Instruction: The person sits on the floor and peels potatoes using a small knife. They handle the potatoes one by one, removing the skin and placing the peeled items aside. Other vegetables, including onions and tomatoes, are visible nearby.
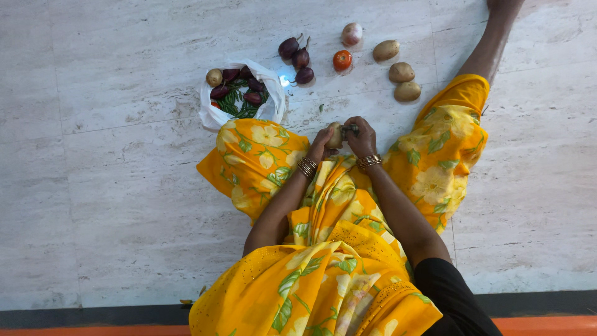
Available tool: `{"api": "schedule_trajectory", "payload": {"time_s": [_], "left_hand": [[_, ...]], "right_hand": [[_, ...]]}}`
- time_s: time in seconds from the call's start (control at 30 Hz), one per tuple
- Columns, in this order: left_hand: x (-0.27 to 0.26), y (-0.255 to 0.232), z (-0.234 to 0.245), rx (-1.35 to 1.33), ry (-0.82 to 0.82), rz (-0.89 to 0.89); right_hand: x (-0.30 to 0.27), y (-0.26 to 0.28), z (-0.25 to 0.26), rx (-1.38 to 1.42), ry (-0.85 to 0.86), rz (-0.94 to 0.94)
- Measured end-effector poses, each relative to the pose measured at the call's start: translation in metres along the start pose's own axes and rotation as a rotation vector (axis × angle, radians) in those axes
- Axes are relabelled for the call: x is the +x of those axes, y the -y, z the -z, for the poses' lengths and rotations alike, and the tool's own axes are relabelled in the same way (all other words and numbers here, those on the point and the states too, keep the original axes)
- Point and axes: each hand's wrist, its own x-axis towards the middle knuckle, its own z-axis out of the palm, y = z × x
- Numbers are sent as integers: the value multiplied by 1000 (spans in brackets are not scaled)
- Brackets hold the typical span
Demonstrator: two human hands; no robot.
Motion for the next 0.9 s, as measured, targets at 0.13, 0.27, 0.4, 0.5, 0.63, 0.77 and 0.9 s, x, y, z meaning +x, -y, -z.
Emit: {"api": "schedule_trajectory", "payload": {"time_s": [0.13, 0.27, 0.4, 0.5, 0.63, 0.77, 0.9], "left_hand": [[-1, 8, -8, -166, -63, -35], [-10, 18, -5, -285, -82, -157], [-20, 20, -5, -294, -159, -257], [-30, 16, -7, -378, -153, -225], [-27, 19, -6, -340, -235, -197], [-18, 28, -1, -366, -199, -201], [-8, 30, -1, -327, -250, -172]], "right_hand": [[-6, 19, 3, -234, -10, 234], [-12, 49, 5, -196, 120, 294], [-19, 66, 5, -201, 256, 321], [-23, 60, 3, -205, 249, 269], [-21, 52, 3, -157, 223, 183], [-31, 60, 6, -221, 215, 225], [-33, 68, 5, -252, 191, 112]]}}
